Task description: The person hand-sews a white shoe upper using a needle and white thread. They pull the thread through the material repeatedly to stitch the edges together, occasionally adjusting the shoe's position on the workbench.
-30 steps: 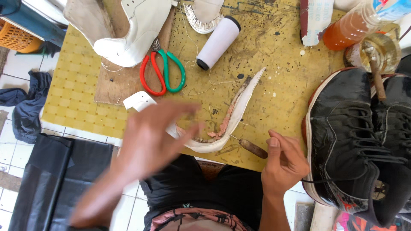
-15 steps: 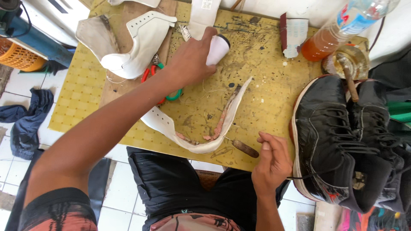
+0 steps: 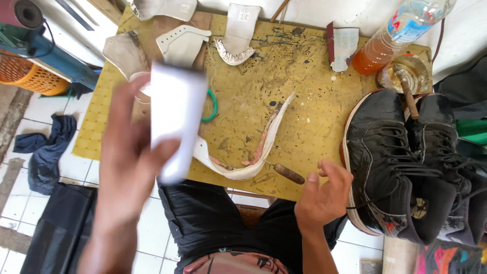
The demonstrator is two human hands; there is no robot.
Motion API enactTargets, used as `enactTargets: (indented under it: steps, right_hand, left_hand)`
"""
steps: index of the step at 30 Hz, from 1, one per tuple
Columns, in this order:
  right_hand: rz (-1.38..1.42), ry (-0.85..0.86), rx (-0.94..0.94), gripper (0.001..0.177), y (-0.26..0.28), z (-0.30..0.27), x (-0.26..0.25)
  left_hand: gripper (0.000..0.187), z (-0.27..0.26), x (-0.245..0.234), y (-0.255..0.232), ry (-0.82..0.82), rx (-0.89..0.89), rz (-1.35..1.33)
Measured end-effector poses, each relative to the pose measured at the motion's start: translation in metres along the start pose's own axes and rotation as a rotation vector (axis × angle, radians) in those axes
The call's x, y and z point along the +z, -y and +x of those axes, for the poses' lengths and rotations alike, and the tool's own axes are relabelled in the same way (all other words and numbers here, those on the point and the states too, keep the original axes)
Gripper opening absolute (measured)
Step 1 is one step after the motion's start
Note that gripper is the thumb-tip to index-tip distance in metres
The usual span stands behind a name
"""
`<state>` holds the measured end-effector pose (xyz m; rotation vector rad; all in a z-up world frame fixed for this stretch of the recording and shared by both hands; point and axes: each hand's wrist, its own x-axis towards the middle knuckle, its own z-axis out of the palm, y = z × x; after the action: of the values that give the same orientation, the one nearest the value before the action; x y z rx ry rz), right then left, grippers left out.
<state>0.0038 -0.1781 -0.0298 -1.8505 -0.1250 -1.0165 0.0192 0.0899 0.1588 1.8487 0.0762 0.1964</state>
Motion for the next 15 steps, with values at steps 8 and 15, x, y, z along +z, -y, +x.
enactTargets:
  steps: [8,15]
  right_hand:
    - [0.488,0.886,0.077,0.037,0.098,0.026,0.014]
    - [0.742,1.038,0.093,0.023,0.119,0.052,-0.014]
  left_hand:
    - [0.093,-0.099,0.026,0.042,0.318,-0.055,-0.919]
    - [0.084,-0.096,-0.031,0.076,-0.349,0.05,-1.156]
